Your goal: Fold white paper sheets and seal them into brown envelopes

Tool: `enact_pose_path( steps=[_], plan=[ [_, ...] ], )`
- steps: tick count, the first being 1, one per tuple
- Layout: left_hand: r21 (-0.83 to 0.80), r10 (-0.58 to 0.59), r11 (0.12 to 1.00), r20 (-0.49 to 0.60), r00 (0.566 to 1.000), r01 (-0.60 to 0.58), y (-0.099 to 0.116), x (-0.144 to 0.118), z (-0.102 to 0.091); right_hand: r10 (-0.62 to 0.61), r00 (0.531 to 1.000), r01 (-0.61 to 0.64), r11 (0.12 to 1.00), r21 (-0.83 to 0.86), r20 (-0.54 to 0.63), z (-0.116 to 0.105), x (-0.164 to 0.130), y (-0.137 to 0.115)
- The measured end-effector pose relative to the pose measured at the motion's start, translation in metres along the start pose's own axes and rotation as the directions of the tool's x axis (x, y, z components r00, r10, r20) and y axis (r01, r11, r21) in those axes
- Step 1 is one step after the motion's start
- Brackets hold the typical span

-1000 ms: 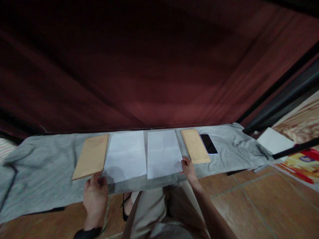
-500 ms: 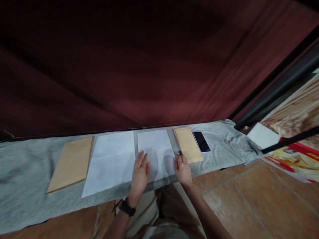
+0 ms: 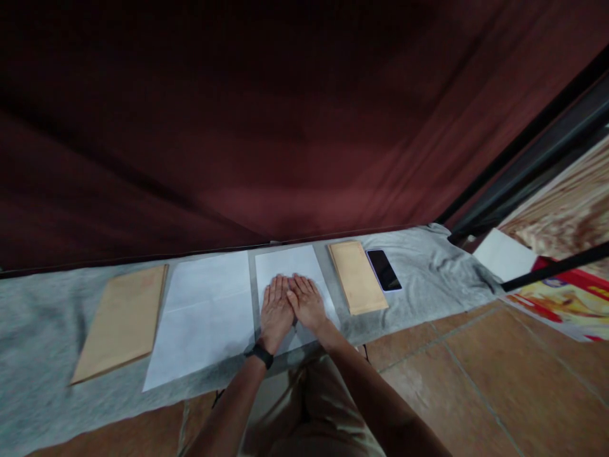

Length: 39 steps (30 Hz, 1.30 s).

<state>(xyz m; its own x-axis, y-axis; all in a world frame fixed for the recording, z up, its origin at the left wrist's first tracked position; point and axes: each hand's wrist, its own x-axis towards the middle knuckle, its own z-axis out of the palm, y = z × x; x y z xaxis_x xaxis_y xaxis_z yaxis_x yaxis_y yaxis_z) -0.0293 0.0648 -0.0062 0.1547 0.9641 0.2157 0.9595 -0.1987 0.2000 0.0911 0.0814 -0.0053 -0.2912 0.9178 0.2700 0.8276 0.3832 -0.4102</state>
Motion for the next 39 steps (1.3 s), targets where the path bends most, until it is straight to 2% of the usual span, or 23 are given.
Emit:
enact_pose_path(
  steps=[4,12,23,27,31,34,39],
  plan=[
    [-0.029,-0.052,0.998,-0.058,0.997,0.051,-0.007,-0.005,0.001,0.013,1.0,-0.015,0.994,-0.106,-0.02,0.0,-0.009,0.012],
    [-0.114,-0.145,0.985,-0.15,0.978,0.129,-0.022,-0.019,0.007,0.085,0.992,-0.101,0.979,-0.175,-0.095,-0.01,-0.027,0.035],
    [-0.097,-0.11,0.991,-0.163,0.98,0.095,-0.029,-0.033,-0.006,0.116,0.977,-0.156,0.96,-0.233,-0.177,-0.017,-0.06,0.042],
    [-0.072,-0.039,0.997,-0.171,0.985,0.026,-0.018,-0.049,-0.01,0.107,0.979,-0.148,0.959,-0.243,-0.174,-0.022,-0.066,0.041],
    [-0.011,0.08,0.997,-0.143,0.987,-0.082,-0.004,-0.088,-0.014,0.08,0.987,-0.111,0.965,-0.239,-0.136,-0.028,-0.078,0.042],
    [0.024,0.159,0.987,-0.072,0.985,-0.158,0.001,-0.113,-0.02,0.055,0.991,-0.082,0.969,-0.232,-0.124,-0.031,-0.09,0.043],
    [0.041,0.232,0.972,-0.012,0.973,-0.231,0.0,-0.124,-0.032,0.018,0.994,-0.042,0.974,-0.221,-0.111,-0.038,-0.106,0.044]
  ],
)
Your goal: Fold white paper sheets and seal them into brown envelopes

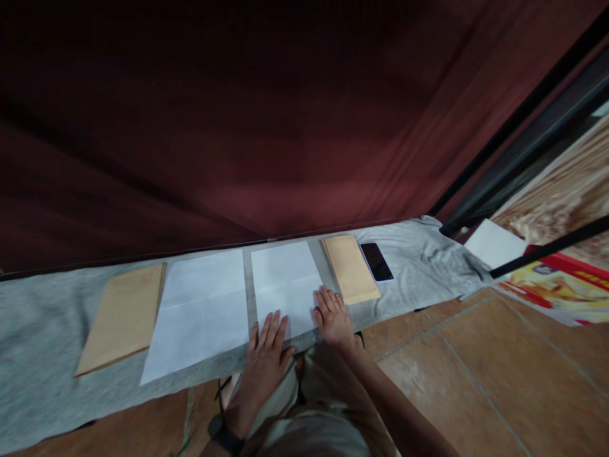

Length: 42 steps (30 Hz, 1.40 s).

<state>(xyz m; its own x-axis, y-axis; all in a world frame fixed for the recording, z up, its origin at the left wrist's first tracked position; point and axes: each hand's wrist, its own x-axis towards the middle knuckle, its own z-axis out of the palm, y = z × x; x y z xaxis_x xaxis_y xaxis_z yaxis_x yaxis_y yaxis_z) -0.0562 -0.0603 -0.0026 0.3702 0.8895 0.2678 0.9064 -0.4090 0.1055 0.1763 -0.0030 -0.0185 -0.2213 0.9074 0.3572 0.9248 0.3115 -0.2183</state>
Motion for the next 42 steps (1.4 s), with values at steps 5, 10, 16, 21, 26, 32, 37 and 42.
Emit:
enact_pose_path(
  steps=[5,10,16,21,26,32,37,42],
  plan=[
    [-0.055,-0.005,0.998,0.074,0.997,0.009,-0.005,0.006,-0.005,-0.03,0.999,0.028,0.999,0.046,0.037,-0.01,-0.009,0.0],
    [-0.124,-0.043,0.991,0.114,0.993,0.057,-0.007,0.012,-0.012,-0.042,0.997,0.037,0.997,0.074,0.062,-0.018,-0.015,-0.001],
    [-0.116,-0.081,0.988,0.141,0.987,0.098,-0.001,0.018,-0.019,-0.084,0.991,0.076,0.994,0.076,0.106,-0.025,-0.022,-0.001],
    [-0.15,-0.088,0.983,0.124,0.988,0.107,-0.001,0.021,-0.025,-0.135,0.979,0.121,0.987,0.102,0.152,-0.031,-0.026,0.002],
    [-0.221,-0.078,0.97,0.133,0.988,0.106,-0.011,0.022,-0.027,-0.129,0.979,0.106,0.983,0.15,0.156,-0.031,-0.026,0.005],
    [-0.367,0.033,0.93,0.077,0.996,-0.003,-0.022,0.002,-0.028,-0.198,0.965,0.13,0.931,0.342,0.173,-0.042,-0.026,0.02],
    [-0.522,0.016,0.852,0.093,0.996,0.035,-0.025,-0.024,-0.034,-0.296,0.939,0.188,0.867,0.461,0.174,-0.055,-0.033,0.038],
    [-0.453,-0.05,0.888,0.066,0.997,0.074,-0.046,-0.027,-0.031,-0.277,0.938,0.118,0.82,0.56,0.208,-0.064,-0.034,0.036]
  ],
)
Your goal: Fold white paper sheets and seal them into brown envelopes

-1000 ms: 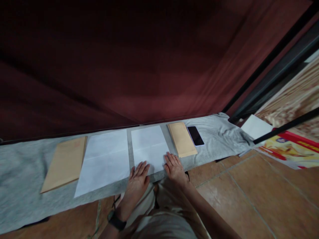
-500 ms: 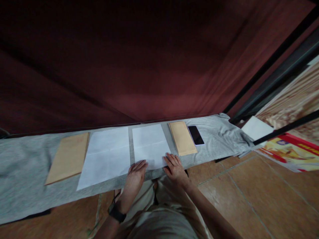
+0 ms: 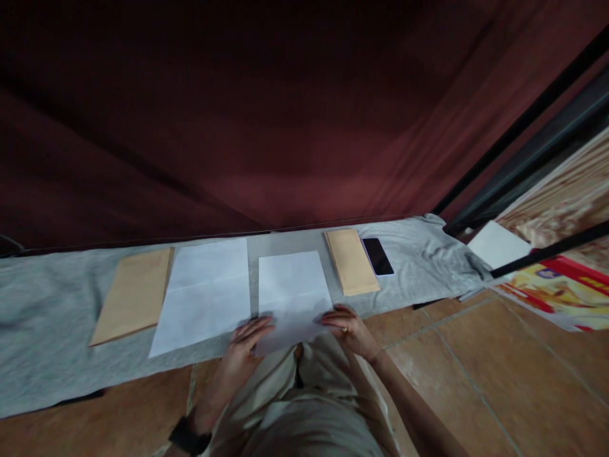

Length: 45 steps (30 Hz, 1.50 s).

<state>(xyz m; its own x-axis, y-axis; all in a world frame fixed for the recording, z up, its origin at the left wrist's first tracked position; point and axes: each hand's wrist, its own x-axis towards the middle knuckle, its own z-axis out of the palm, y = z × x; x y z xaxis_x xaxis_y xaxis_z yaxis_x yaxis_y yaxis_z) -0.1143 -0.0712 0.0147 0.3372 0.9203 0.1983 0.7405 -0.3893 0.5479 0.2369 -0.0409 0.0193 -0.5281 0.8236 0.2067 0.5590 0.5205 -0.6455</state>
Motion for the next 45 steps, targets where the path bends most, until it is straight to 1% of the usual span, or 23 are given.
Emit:
enact_pose_path(
  steps=[2,4,5,7,9,10,12,15,17,19,21,23,26,29,33,36,39,42,45],
  plan=[
    [0.043,-0.014,0.999,-0.022,1.0,0.015,-0.01,0.007,-0.001,0.058,0.998,-0.059,0.997,0.055,0.019,-0.003,0.004,-0.006],
    [0.048,-0.013,0.999,-0.009,1.0,0.013,-0.016,0.015,-0.001,0.106,0.994,-0.109,0.991,0.08,0.038,-0.006,0.01,-0.011],
    [0.042,-0.009,0.999,0.003,1.0,0.008,-0.017,0.018,-0.001,0.109,0.993,-0.112,0.991,0.079,0.039,-0.008,0.012,-0.012],
    [0.021,-0.01,1.0,0.01,1.0,0.009,-0.019,0.024,-0.002,0.074,0.997,-0.075,0.995,0.068,0.026,-0.009,0.017,-0.012],
    [-0.013,-0.038,0.999,-0.023,0.999,0.038,-0.019,0.028,-0.003,0.051,0.999,-0.051,0.996,0.075,0.006,-0.008,0.02,-0.01],
    [-0.035,-0.059,0.998,-0.042,0.997,0.058,-0.019,0.029,-0.003,0.064,0.998,-0.064,0.994,0.09,-0.002,-0.007,0.021,-0.008],
    [-0.084,-0.102,0.992,-0.067,0.992,0.096,-0.019,0.032,-0.004,0.134,0.991,-0.13,0.984,0.124,-0.025,-0.003,0.023,-0.004],
    [-0.141,-0.166,0.978,-0.105,0.98,0.151,-0.019,0.038,-0.003,0.278,0.954,-0.265,0.957,0.119,-0.112,0.007,0.028,0.004],
    [-0.182,-0.214,0.965,-0.141,0.967,0.187,-0.016,0.043,-0.002,0.367,0.914,-0.357,0.93,0.087,-0.175,0.014,0.033,0.008],
    [-0.231,-0.276,0.944,-0.168,0.946,0.235,-0.013,0.049,-0.002,0.438,0.875,-0.439,0.897,0.045,-0.205,0.02,0.041,0.012],
    [-0.263,-0.343,0.92,-0.174,0.923,0.292,-0.01,0.055,-0.003,0.476,0.85,-0.488,0.873,0.004,-0.224,0.022,0.05,0.013],
    [-0.266,-0.394,0.901,-0.167,0.904,0.343,-0.007,0.062,-0.005,0.486,0.838,-0.511,0.859,-0.044,-0.248,0.023,0.059,0.013],
    [-0.229,-0.45,0.883,-0.166,0.877,0.41,-0.004,0.073,-0.008,0.5,0.818,-0.552,0.82,-0.147,-0.283,0.021,0.073,0.01],
    [-0.167,-0.49,0.87,-0.174,0.854,0.464,-0.004,0.084,-0.009,0.542,0.787,-0.61,0.754,-0.244,-0.294,0.019,0.085,0.005],
    [-0.035,-0.554,0.832,-0.104,0.826,0.553,-0.008,0.102,-0.011,0.623,0.742,-0.669,0.666,-0.329,-0.248,0.016,0.101,-0.002],
    [0.069,-0.614,0.785,-0.051,0.788,0.616,-0.01,0.113,-0.013,0.686,0.695,-0.711,0.607,-0.357,-0.218,0.013,0.111,-0.006],
    [0.143,-0.654,0.746,-0.025,0.756,0.65,-0.008,0.12,-0.015,0.719,0.662,-0.737,0.572,-0.36,-0.214,0.01,0.118,-0.009],
    [0.205,-0.694,0.703,-0.01,0.72,0.68,-0.003,0.125,-0.016,0.726,0.649,-0.748,0.554,-0.366,-0.228,0.01,0.123,-0.01],
    [0.266,-0.726,0.664,0.005,0.688,0.699,0.002,0.13,-0.018,0.716,0.655,-0.742,0.549,-0.384,-0.242,0.012,0.126,-0.009]
  ],
)
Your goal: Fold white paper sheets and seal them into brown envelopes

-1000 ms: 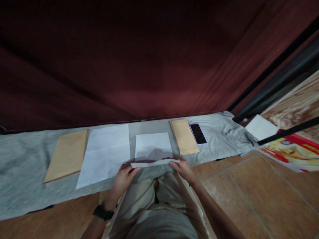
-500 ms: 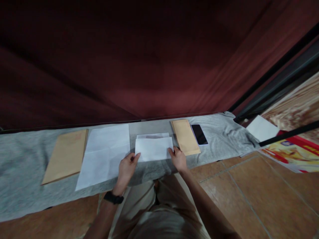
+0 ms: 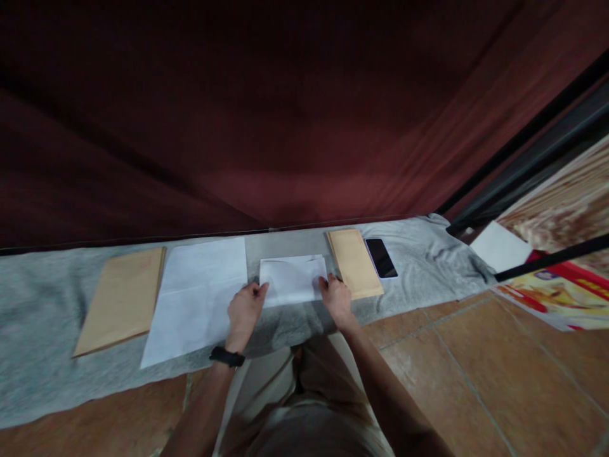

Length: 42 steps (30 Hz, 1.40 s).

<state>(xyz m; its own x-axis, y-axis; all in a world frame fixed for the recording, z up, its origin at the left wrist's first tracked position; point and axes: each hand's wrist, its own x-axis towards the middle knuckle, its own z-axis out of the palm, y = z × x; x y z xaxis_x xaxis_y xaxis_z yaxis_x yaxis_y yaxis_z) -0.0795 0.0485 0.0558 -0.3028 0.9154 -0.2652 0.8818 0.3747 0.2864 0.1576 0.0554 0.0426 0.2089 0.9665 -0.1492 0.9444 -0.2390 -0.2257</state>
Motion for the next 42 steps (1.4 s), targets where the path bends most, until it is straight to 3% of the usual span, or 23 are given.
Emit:
enact_pose_path(
  steps=[8,22,28,37,42],
  plan=[
    [0.083,-0.032,0.996,-0.002,0.999,0.032,0.014,-0.002,-0.008,-0.095,0.978,0.094,0.996,-0.012,-0.186,0.015,0.005,-0.001],
    [0.17,-0.012,0.985,-0.086,0.996,0.027,0.017,0.0,0.006,-0.318,0.861,0.359,0.933,0.032,-0.398,0.026,0.014,-0.005],
    [0.178,-0.004,0.984,-0.075,0.997,0.018,0.019,-0.002,0.002,-0.459,0.815,0.523,0.846,0.108,-0.354,0.034,0.011,-0.02],
    [0.165,-0.024,0.986,-0.087,0.996,0.038,0.024,-0.004,0.001,-0.495,0.84,0.514,0.857,0.032,-0.223,0.048,0.011,-0.022],
    [0.166,-0.024,0.985,-0.076,0.997,0.036,0.024,-0.008,-0.003,-0.492,0.842,0.508,0.861,0.016,-0.221,0.051,0.01,-0.021]
  ],
)
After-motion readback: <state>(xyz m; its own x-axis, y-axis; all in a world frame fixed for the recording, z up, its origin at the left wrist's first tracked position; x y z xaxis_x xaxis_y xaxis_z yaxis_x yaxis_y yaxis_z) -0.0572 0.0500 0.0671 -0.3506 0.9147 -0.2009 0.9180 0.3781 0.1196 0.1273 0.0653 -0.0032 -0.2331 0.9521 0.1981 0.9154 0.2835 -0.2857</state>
